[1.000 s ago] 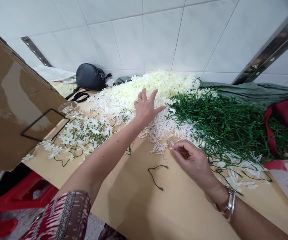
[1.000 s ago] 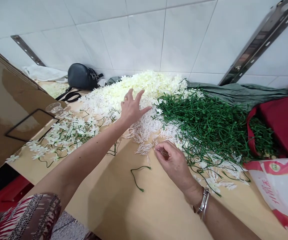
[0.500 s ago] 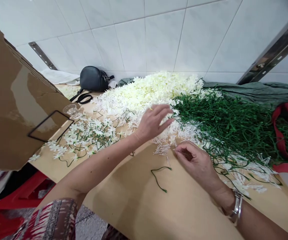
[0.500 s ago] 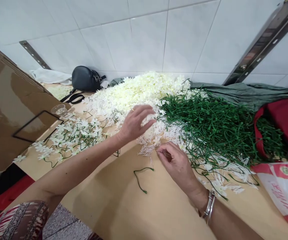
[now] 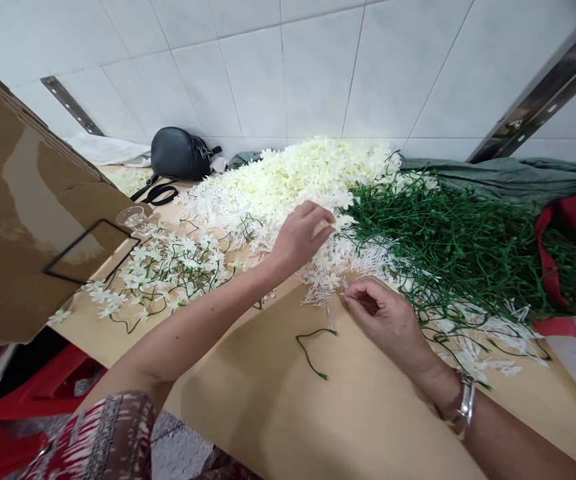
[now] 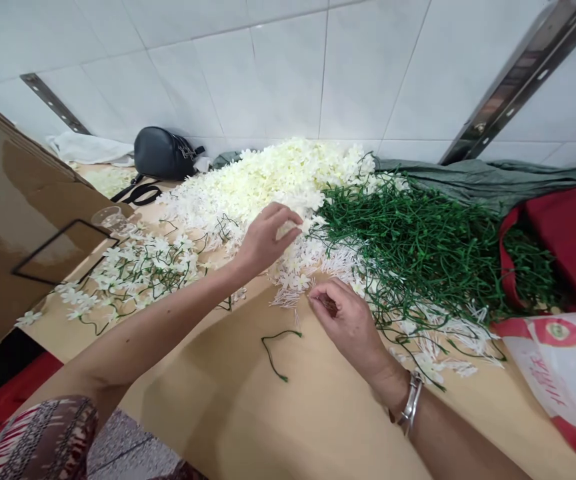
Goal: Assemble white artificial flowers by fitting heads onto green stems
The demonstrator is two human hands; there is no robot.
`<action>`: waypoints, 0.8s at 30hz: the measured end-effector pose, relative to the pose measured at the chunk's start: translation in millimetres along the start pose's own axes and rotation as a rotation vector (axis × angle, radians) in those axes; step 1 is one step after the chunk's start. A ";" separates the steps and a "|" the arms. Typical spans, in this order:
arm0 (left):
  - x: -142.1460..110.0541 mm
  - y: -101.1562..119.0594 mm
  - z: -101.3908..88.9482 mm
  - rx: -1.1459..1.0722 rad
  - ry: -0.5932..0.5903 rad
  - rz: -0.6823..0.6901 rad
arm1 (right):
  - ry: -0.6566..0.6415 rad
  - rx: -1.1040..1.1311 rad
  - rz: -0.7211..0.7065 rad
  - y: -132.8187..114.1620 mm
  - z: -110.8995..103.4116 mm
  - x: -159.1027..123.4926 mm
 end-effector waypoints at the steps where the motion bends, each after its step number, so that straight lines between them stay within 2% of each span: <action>1: -11.3 8.6 -0.7 -0.020 -0.043 0.021 | 0.009 -0.003 0.009 -1.0 -2.1 0.6; 4: -42.2 26.8 -8.0 -0.043 -0.089 0.018 | 0.088 0.000 0.069 -1.6 -12.1 2.4; 7: -65.5 38.2 -19.3 -0.122 -0.028 -0.039 | 0.142 0.036 0.160 1.7 -18.1 2.5; 11: -86.6 45.3 -27.4 -0.325 0.050 -0.210 | 0.230 0.151 0.218 -2.1 -22.4 2.7; 14: -94.1 42.5 -27.3 -0.403 0.096 -0.364 | 0.273 0.203 0.220 -11.5 -25.3 4.4; 17: -96.7 35.0 -20.9 -0.605 0.097 -0.524 | 0.244 0.225 0.258 -17.0 -24.8 5.6; 20: -99.1 27.6 -11.6 -0.820 0.041 -0.675 | 0.239 0.288 0.312 -16.4 -24.2 5.5; 24: -101.6 26.4 -3.6 -0.996 -0.066 -0.790 | 0.262 0.367 0.387 -10.8 -24.2 4.7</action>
Point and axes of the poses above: each hand's wrist, its own x-axis towards the middle knuckle, its own z-axis out of the palm, y = z × x, the point moved 6 cm from there along x, towards the middle knuckle, and after that the axes turned 12 degrees about y, right-handed, at the moved point
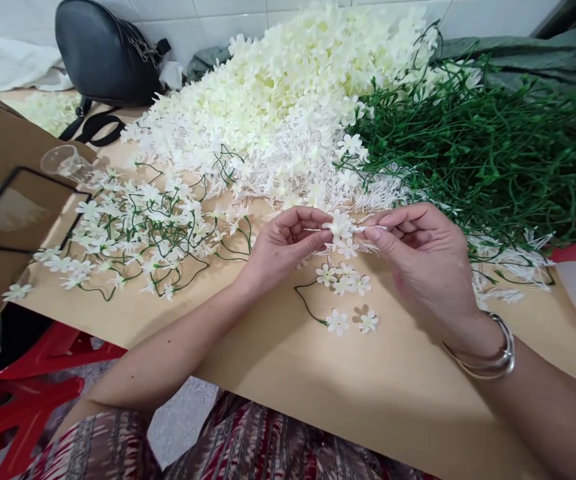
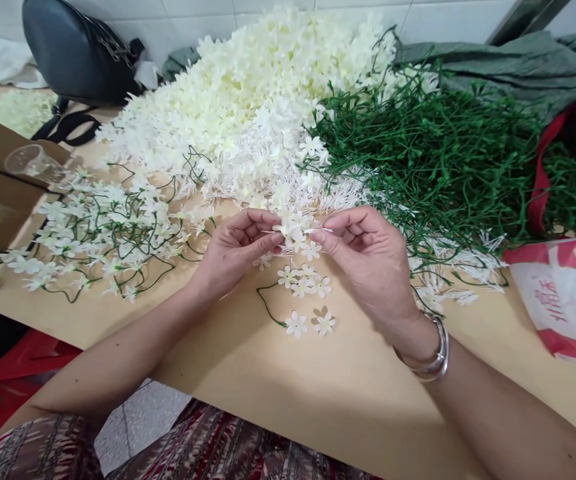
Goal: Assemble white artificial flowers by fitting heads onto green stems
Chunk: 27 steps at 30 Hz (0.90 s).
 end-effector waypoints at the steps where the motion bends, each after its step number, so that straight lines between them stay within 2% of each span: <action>1: -0.3 -0.6 1.5 -0.026 -0.024 -0.026 | -0.001 0.011 0.024 1.2 -0.1 0.5; 4: -1.0 -0.9 5.6 -0.071 -0.066 -0.070 | -0.048 0.015 0.088 2.9 2.6 0.9; 11: -1.3 -6.5 9.9 -0.108 -0.067 -0.136 | -0.182 -0.022 0.150 4.0 12.6 -5.0; 15: -1.6 -4.6 8.0 -0.055 -0.078 -0.083 | -0.128 0.016 0.176 6.0 8.9 -1.7; 20: -0.6 2.7 3.1 -0.010 -0.032 0.006 | -0.078 0.068 0.191 3.7 3.1 2.4; 27: 0.3 -1.0 2.1 -0.026 -0.013 -0.038 | -0.130 0.055 0.120 -1.4 7.5 -4.6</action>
Point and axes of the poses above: each hand's wrist, its own x-axis towards the middle knuckle, its own z-axis out of the palm, y = z × x, the point moved 6 cm from there along x, towards the middle knuckle, and after that the axes turned 12 degrees about y, right-handed, at the moved point
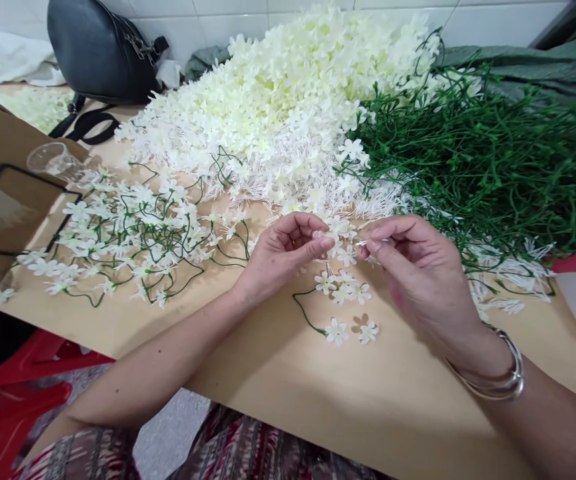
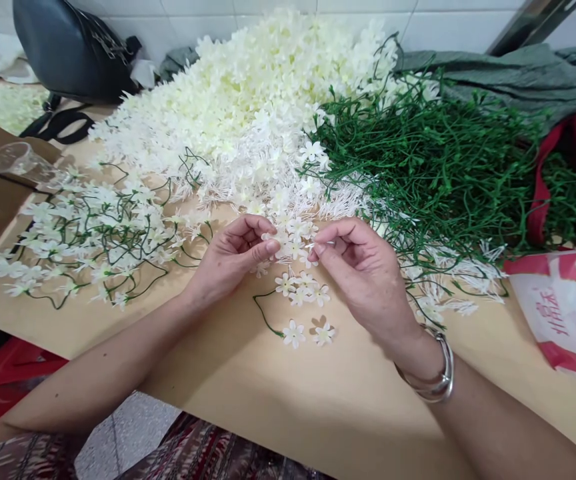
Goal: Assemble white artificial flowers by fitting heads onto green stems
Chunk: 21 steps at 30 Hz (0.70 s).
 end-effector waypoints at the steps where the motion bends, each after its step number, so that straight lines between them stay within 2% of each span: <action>1: -0.1 -1.3 0.3 -0.012 -0.001 -0.010 | -0.004 -0.009 -0.009 -0.3 0.4 -0.3; 5: -1.0 -6.1 1.2 -0.089 0.014 -0.058 | -0.020 -0.058 -0.034 -0.5 1.4 -0.7; 10: -0.8 -11.6 3.6 -0.181 -0.022 -0.139 | -0.030 -0.068 0.013 3.3 2.8 -1.4; 13: 0.3 -11.2 4.0 -0.218 -0.062 -0.120 | -0.017 -0.020 0.035 4.6 1.9 -0.4; 21: 1.5 -3.6 -1.0 -0.110 -0.024 -0.039 | 0.003 0.041 0.075 7.3 -1.4 3.4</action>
Point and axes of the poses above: each hand's wrist, its own x-axis towards the middle knuckle, its own z-axis out of the palm, y = z × x, the point moved 6 cm from there along x, towards the middle knuckle, and after that the axes turned 12 degrees about y, right-handed, at the moved point
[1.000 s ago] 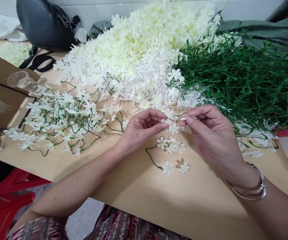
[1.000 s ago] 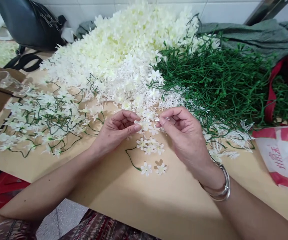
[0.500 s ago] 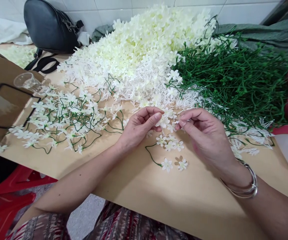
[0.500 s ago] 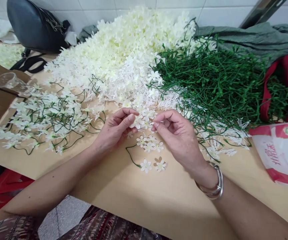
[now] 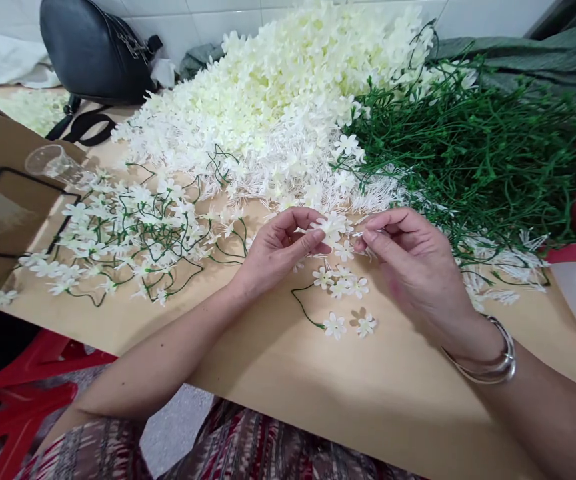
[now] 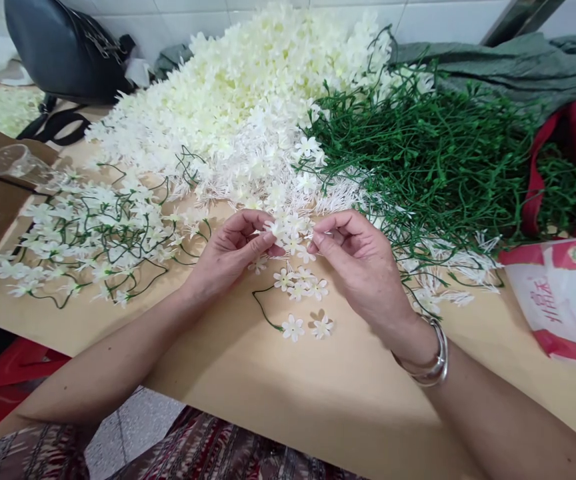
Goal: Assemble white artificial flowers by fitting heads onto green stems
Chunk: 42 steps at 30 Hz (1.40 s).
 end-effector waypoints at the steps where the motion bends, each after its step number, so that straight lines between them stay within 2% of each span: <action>1: -0.2 0.4 0.3 0.020 -0.004 0.004 | 0.002 0.001 0.000 -0.3 0.0 0.0; 4: -1.0 1.1 1.4 0.069 -0.025 0.017 | -0.003 -0.015 -0.004 -1.0 0.8 -0.8; 10: -5.1 18.7 2.9 0.223 -0.008 0.231 | -0.003 0.003 -0.016 -0.9 1.4 -0.2; 15: -6.9 16.2 11.9 0.135 -0.116 0.148 | 0.025 0.068 0.083 2.6 0.5 0.4; 24: -6.7 3.3 18.2 0.056 -0.177 0.044 | -0.093 0.204 0.262 7.0 13.7 -10.5; 34: -7.2 1.3 19.2 -0.028 -0.180 0.008 | -0.096 0.214 0.280 6.6 15.8 -10.9; 42: -7.7 2.3 19.0 -0.009 -0.147 -0.018 | -0.074 0.080 0.114 -1.7 13.8 -10.1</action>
Point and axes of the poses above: each hand's wrist, its own x-axis towards the middle knuckle, its own z-axis out of the palm, y = z × x, the point moved 6 cm from there along x, towards the middle knuckle, and after that the axes turned 12 degrees about y, right-handed, at the moved point
